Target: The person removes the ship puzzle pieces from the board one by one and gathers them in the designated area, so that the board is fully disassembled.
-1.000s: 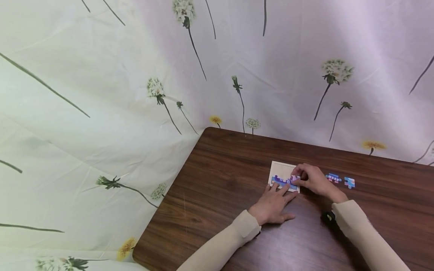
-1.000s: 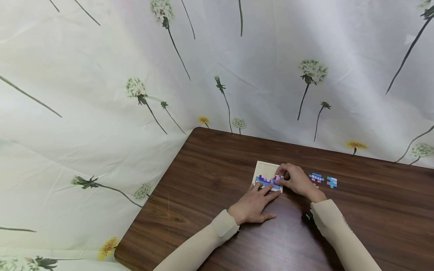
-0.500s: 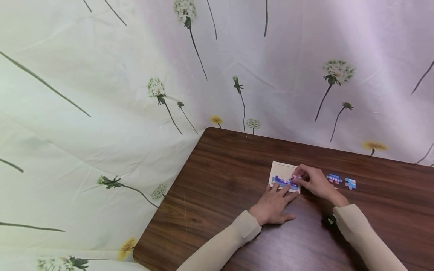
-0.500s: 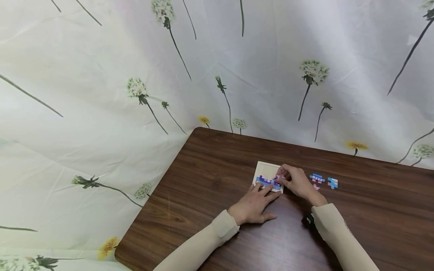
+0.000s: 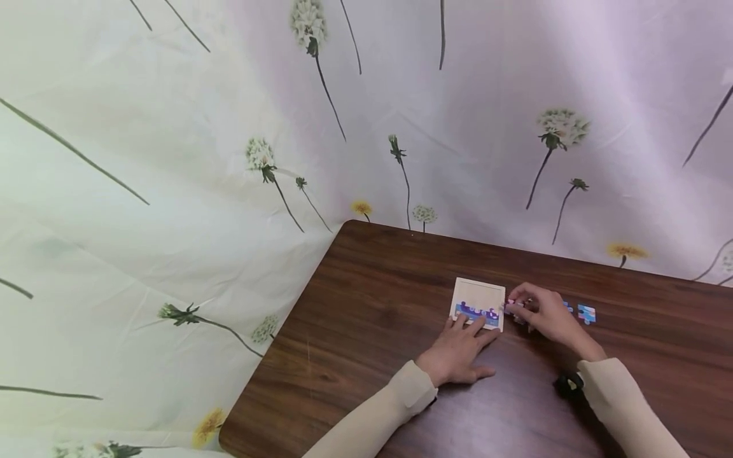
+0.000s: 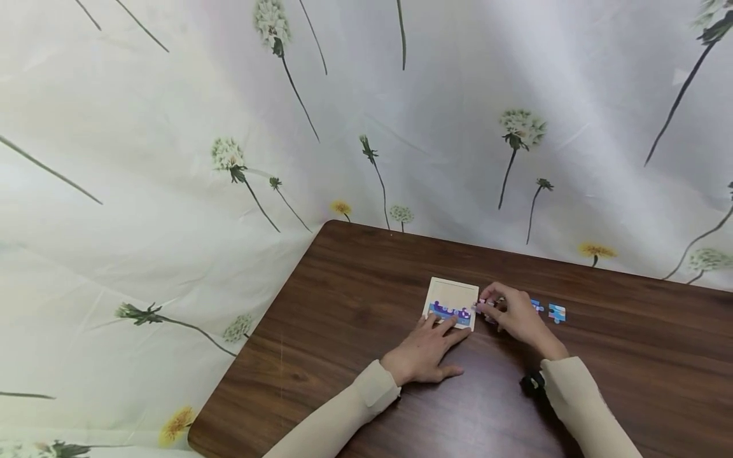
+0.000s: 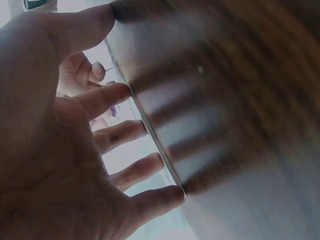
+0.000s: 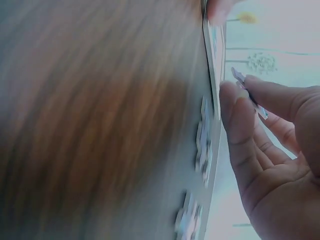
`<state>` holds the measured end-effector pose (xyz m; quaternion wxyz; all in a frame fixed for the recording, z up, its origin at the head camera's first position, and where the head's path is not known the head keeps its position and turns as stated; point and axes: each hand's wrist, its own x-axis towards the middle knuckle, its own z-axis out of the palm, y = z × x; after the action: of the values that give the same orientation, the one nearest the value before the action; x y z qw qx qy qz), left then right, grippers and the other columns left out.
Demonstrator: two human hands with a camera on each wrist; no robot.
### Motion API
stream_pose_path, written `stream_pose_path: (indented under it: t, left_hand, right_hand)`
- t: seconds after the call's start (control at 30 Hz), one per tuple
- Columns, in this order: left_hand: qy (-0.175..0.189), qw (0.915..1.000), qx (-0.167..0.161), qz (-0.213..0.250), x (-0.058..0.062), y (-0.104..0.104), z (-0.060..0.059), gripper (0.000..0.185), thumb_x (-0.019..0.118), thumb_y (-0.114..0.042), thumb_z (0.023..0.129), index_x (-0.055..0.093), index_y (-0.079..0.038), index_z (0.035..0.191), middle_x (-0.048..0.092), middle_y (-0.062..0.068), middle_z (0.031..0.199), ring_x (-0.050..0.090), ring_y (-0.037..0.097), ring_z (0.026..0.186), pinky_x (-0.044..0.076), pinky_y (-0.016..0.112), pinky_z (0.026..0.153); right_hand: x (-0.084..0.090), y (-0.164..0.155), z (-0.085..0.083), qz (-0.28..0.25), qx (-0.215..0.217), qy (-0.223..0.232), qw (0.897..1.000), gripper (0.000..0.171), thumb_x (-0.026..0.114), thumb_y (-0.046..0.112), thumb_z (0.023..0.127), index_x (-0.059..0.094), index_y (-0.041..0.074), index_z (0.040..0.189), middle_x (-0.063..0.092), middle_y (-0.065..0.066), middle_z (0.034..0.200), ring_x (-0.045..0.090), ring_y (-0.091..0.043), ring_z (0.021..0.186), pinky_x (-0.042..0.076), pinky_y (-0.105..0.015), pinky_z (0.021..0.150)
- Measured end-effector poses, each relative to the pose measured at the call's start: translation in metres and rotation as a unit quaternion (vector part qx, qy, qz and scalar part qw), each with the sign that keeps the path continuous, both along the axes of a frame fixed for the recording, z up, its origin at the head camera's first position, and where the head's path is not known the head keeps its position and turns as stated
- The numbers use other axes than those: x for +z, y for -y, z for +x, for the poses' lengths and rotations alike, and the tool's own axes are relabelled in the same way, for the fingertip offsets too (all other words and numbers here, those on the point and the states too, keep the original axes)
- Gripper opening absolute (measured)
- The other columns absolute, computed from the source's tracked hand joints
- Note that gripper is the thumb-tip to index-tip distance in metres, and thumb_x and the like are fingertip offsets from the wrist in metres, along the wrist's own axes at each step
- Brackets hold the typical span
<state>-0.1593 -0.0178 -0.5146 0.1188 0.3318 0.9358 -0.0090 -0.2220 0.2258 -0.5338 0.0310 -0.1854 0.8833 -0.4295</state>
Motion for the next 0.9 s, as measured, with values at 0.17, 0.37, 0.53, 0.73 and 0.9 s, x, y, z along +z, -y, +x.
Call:
stream_pose_path:
  t: [0.17,0.37,0.53,0.73,0.9]
  left_hand:
    - [-0.005,1.0,0.0,-0.006,-0.002,-0.001,0.001,0.075,0.053,-0.068,0.099,0.029,-0.04,0.164,0.028,-0.005,0.172,0.035,0.028,0.155,0.037,0.05,0.124]
    - [-0.003,1.0,0.0,-0.003,-0.005,-0.001,0.0,0.075,0.053,-0.067,0.1,0.027,-0.039,0.165,0.026,-0.004,0.173,0.034,0.029,0.155,0.036,0.05,0.125]
    - [-0.004,1.0,0.002,0.003,-0.006,-0.002,-0.001,0.075,0.053,-0.067,0.1,0.028,-0.039,0.165,0.027,-0.004,0.173,0.035,0.029,0.155,0.036,0.05,0.125]
    - [0.0,0.9999,0.009,0.006,-0.007,-0.005,-0.001,0.075,0.055,-0.064,0.1,0.028,-0.038,0.165,0.026,-0.004,0.173,0.034,0.031,0.156,0.035,0.052,0.125]
    - [0.011,0.9996,0.02,0.016,-0.004,-0.009,0.003,0.075,0.059,-0.06,0.1,0.03,-0.035,0.165,0.028,-0.001,0.172,0.033,0.03,0.156,0.034,0.058,0.124]
  right_hand:
    - [0.003,-0.013,0.006,0.0,-0.017,-0.005,1.0,0.015,0.071,0.015,0.1,0.066,0.007,0.112,0.075,-0.016,0.099,0.07,-0.014,0.067,0.058,-0.033,0.053]
    - [0.006,-0.025,0.009,0.016,-0.044,-0.025,0.999,0.013,0.072,0.014,0.099,0.067,0.01,0.11,0.074,-0.013,0.093,0.07,-0.014,0.066,0.055,-0.03,0.051]
    - [0.009,-0.036,0.014,0.02,-0.053,-0.022,0.998,0.011,0.071,0.015,0.1,0.068,0.009,0.11,0.075,-0.013,0.09,0.07,-0.013,0.069,0.055,-0.03,0.053]
    - [0.009,-0.05,0.021,0.033,-0.066,-0.03,0.997,0.013,0.07,0.015,0.1,0.072,0.008,0.111,0.076,-0.012,0.091,0.069,-0.007,0.068,0.056,-0.028,0.056]
    - [0.008,-0.063,0.028,0.037,-0.073,-0.033,0.996,0.016,0.068,0.019,0.103,0.073,0.009,0.114,0.077,-0.012,0.092,0.067,-0.007,0.065,0.055,-0.028,0.057]
